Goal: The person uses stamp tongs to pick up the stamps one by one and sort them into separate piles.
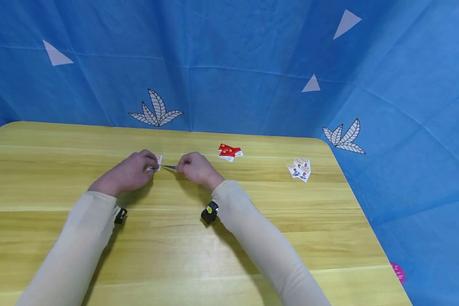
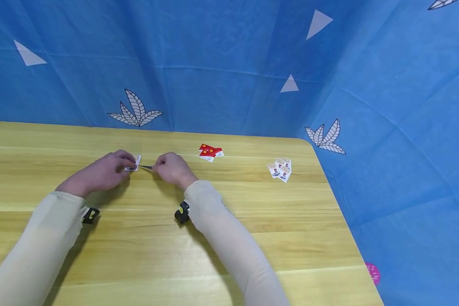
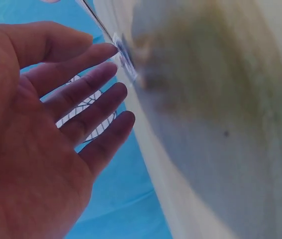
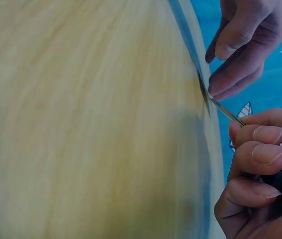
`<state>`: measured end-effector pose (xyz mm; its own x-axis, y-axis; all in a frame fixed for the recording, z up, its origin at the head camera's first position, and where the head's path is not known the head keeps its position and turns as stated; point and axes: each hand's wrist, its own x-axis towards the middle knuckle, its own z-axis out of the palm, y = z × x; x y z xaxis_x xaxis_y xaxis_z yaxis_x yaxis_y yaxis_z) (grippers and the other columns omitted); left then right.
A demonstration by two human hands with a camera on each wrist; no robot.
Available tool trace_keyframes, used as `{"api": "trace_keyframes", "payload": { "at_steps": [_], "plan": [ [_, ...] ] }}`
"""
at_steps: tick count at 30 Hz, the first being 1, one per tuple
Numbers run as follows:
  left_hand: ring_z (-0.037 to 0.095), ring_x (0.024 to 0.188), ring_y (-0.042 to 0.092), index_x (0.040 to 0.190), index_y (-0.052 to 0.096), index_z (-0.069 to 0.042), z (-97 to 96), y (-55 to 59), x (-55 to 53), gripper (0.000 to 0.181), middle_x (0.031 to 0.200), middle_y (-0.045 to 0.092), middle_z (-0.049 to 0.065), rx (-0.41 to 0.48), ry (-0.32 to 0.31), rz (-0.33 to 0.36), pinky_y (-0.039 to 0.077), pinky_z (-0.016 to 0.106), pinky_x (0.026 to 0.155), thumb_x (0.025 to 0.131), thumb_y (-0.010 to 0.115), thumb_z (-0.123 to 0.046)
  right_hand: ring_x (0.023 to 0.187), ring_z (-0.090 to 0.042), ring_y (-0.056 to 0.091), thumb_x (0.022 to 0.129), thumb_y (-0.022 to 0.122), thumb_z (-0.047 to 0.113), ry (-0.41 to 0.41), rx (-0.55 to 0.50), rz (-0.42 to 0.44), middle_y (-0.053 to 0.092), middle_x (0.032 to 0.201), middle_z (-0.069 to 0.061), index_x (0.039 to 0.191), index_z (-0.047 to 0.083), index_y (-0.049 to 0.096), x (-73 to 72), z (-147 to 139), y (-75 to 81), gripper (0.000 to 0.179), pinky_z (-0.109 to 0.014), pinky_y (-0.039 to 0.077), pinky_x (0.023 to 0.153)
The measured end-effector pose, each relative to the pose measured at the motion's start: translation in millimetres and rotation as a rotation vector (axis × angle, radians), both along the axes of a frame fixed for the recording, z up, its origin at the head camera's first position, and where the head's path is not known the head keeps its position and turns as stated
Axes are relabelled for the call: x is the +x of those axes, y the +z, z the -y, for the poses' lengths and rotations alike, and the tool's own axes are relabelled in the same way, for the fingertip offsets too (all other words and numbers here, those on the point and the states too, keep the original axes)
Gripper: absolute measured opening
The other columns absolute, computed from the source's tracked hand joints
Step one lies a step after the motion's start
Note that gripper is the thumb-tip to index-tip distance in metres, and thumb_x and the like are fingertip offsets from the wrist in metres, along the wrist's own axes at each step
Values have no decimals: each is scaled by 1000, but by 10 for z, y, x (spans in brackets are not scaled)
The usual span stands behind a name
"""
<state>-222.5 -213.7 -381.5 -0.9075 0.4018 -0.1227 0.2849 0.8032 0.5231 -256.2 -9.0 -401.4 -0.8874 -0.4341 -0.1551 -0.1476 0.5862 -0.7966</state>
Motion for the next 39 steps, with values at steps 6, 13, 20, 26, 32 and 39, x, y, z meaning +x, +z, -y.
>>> {"api": "trace_keyframes", "payload": {
  "at_steps": [6, 13, 20, 26, 32, 39],
  "plan": [
    [46, 128, 36, 132, 54, 10, 46, 64, 49, 39, 138, 42, 25, -11, 17, -15, 29, 61, 107, 97, 53, -7, 64, -13, 47, 95, 61, 14, 26, 2, -27, 54, 67, 1, 81, 5, 69, 23, -77, 39, 18, -24, 38, 58],
    [48, 134, 29, 141, 44, 8, 96, 70, 124, 51, 146, 35, 27, -111, 83, -39, 24, 64, 108, 103, 48, -26, 58, -12, 41, 97, 59, 12, 46, -34, -18, 58, 72, -3, 84, -1, 68, 69, -232, 85, 20, -25, 36, 56],
    [49, 132, 29, 144, 41, 7, 150, 40, 169, 56, 147, 31, 27, -173, 105, -73, 26, 67, 105, 104, 44, -32, 50, -11, 38, 97, 58, 10, 25, -90, 27, 54, 66, -4, 93, -3, 70, 106, -411, 121, 18, -24, 34, 49],
    [53, 131, 25, 145, 39, 7, 217, 20, 208, 60, 149, 27, 29, -205, 108, -70, 26, 69, 103, 106, 38, -38, 46, -11, 35, 98, 57, 10, 10, -137, 68, 45, 57, 0, 97, -4, 69, 129, -527, 151, 19, -23, 30, 43],
    [55, 131, 23, 145, 39, 7, 264, 10, 260, 62, 150, 25, 30, -205, 112, -57, 26, 72, 101, 106, 37, -40, 47, -12, 33, 99, 55, 9, 7, -170, 82, 42, 59, 0, 99, -7, 66, 160, -640, 210, 20, -24, 29, 44],
    [56, 129, 24, 146, 37, 8, 275, 14, 291, 63, 148, 27, 31, -206, 103, -58, 27, 71, 100, 106, 36, -41, 46, -12, 31, 100, 54, 8, 1, -167, 79, 41, 59, 0, 100, -9, 65, 225, -826, 275, 21, -25, 28, 44]
  ]
}}
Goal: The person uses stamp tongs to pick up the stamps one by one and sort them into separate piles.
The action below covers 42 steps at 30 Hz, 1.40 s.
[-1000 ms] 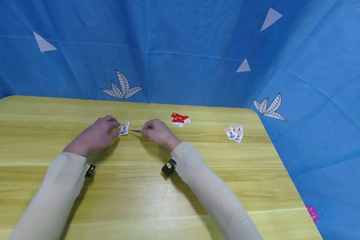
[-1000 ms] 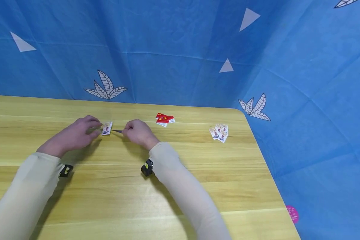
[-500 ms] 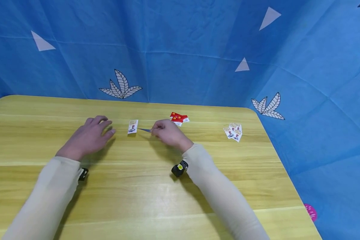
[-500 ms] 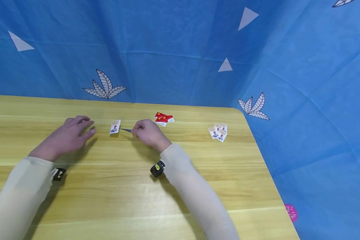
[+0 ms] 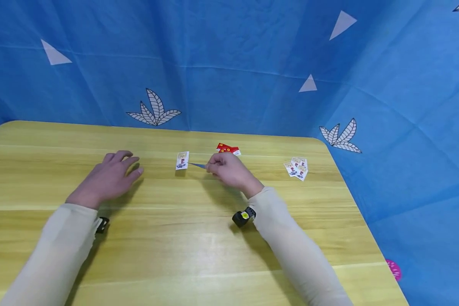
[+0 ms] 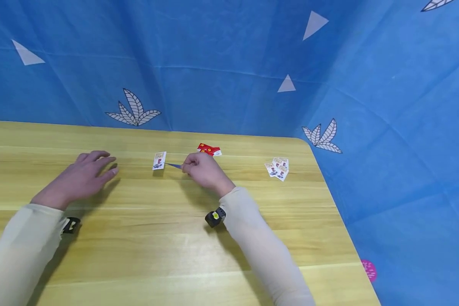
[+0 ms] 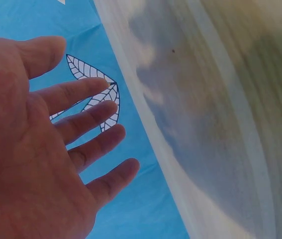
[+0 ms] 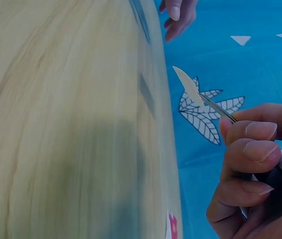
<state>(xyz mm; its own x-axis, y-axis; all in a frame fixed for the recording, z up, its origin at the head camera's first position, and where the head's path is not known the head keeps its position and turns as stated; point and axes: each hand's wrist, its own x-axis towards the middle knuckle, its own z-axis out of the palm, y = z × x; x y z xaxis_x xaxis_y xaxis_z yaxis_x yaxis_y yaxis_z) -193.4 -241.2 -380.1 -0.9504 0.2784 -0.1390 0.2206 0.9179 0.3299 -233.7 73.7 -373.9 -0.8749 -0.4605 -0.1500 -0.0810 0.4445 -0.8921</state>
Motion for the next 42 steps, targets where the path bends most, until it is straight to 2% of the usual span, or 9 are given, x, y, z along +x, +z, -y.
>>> {"api": "trace_keyframes", "payload": {
  "at_steps": [12, 26, 42],
  "plan": [
    [55, 129, 24, 149, 33, 7, 27, -9, 44, 64, 146, 28, 32, 33, 5, 4, 26, 71, 101, 106, 35, -41, 45, -14, 30, 100, 52, 7, -53, -27, 3, 39, 57, -2, 95, -12, 61, 47, -405, 61, 21, -25, 26, 43],
    [55, 129, 25, 148, 34, 7, 57, -14, 24, 62, 146, 29, 31, 5, 2, 10, 27, 71, 100, 106, 35, -39, 44, -14, 34, 101, 52, 11, -135, -27, 1, 43, 59, -5, 100, -12, 60, 116, -894, 98, 24, -26, 30, 43],
    [55, 128, 24, 146, 36, 9, 101, -28, 46, 63, 147, 27, 31, 30, 17, 20, 27, 72, 100, 105, 40, -39, 48, -14, 37, 101, 50, 10, -212, -23, 3, 43, 62, -6, 102, -13, 58, 135, -1283, 48, 24, -29, 34, 45]
  ]
}}
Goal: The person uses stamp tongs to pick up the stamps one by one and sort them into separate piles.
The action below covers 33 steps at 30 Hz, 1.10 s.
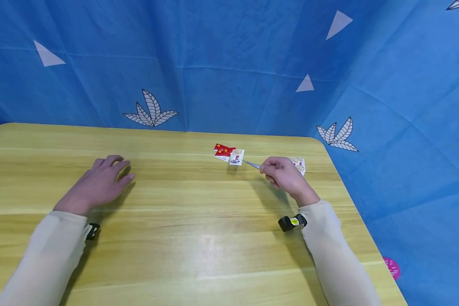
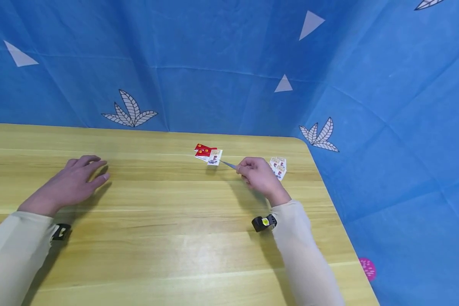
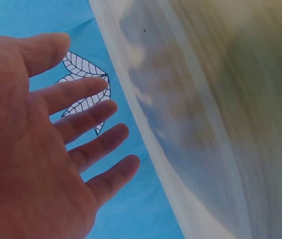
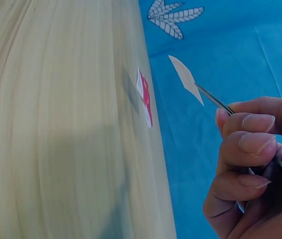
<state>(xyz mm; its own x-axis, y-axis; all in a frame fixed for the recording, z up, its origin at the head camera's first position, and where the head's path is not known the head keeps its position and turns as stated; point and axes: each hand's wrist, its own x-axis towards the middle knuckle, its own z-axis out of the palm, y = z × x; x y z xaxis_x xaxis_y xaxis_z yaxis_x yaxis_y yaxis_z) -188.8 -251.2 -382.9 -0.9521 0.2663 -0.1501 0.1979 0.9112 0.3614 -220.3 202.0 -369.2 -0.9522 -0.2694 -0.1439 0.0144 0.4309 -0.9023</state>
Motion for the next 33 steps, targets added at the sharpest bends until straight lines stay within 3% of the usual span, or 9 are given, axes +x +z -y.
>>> {"api": "trace_keyframes", "payload": {
  "at_steps": [19, 33],
  "plan": [
    [55, 129, 26, 148, 33, 7, -38, -24, 0, 63, 147, 29, 31, 28, -20, -28, 27, 72, 101, 103, 50, -33, 51, -16, 39, 103, 50, 14, -71, 54, 16, 46, 66, -8, 103, -12, 56, 108, -395, -44, 27, -32, 38, 46],
    [55, 128, 26, 146, 36, 9, 0, -56, 28, 61, 146, 29, 32, 13, -25, -33, 29, 71, 100, 103, 49, -32, 48, -15, 41, 103, 51, 17, -140, 106, -13, 44, 63, -5, 99, -13, 55, 149, -722, -99, 30, -34, 40, 47]
  ]
}}
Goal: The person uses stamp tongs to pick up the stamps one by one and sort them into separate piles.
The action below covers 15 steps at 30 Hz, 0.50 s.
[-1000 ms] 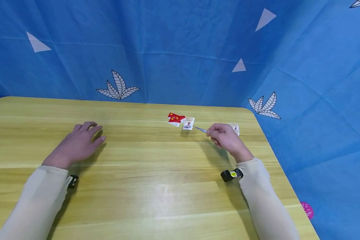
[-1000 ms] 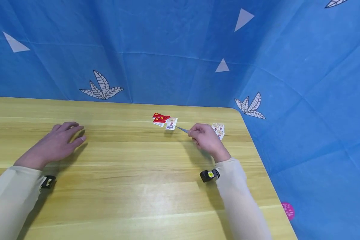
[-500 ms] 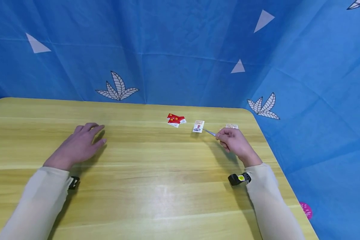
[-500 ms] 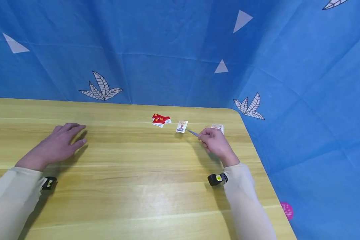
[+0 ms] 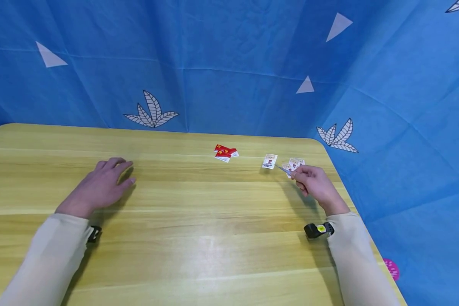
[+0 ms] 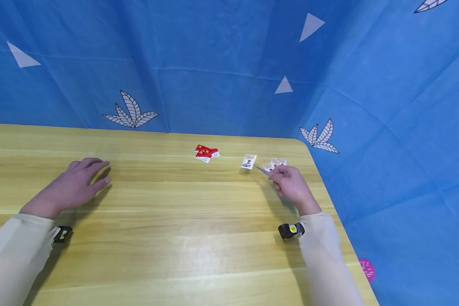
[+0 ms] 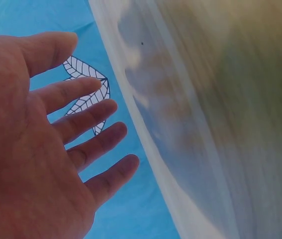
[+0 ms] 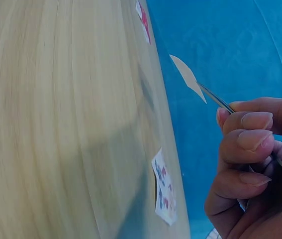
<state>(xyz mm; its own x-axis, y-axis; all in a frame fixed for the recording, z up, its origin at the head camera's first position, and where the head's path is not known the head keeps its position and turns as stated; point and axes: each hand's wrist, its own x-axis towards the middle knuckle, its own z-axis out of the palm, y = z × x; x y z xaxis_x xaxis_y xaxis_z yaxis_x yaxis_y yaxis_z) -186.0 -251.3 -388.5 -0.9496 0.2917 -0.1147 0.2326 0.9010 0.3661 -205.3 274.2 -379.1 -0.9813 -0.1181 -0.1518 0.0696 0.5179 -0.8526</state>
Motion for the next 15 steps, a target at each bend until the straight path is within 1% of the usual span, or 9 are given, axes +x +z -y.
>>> {"api": "trace_keyframes", "payload": {
  "at_steps": [8, 11, 15],
  "plan": [
    [55, 129, 26, 150, 28, 6, -2, 12, -11, 65, 146, 28, 33, 3, 3, -4, 28, 72, 99, 103, 49, -33, 49, -14, 42, 103, 51, 16, -57, -5, -16, 45, 63, -4, 99, -13, 54, -14, -117, -4, 29, -30, 41, 48],
    [56, 128, 26, 151, 27, 6, 2, 9, -6, 65, 146, 28, 33, 3, -2, -1, 27, 72, 99, 103, 48, -34, 51, -13, 41, 103, 50, 15, -78, -16, -23, 45, 64, -3, 100, -13, 54, -28, -158, -4, 28, -28, 40, 47],
    [56, 127, 28, 150, 28, 6, -3, -18, -6, 65, 145, 29, 33, 3, -14, -7, 28, 72, 99, 104, 47, -35, 53, -12, 42, 103, 47, 12, -112, -9, -22, 45, 65, -2, 105, -14, 55, -62, -223, -37, 27, -26, 41, 47]
  ]
}}
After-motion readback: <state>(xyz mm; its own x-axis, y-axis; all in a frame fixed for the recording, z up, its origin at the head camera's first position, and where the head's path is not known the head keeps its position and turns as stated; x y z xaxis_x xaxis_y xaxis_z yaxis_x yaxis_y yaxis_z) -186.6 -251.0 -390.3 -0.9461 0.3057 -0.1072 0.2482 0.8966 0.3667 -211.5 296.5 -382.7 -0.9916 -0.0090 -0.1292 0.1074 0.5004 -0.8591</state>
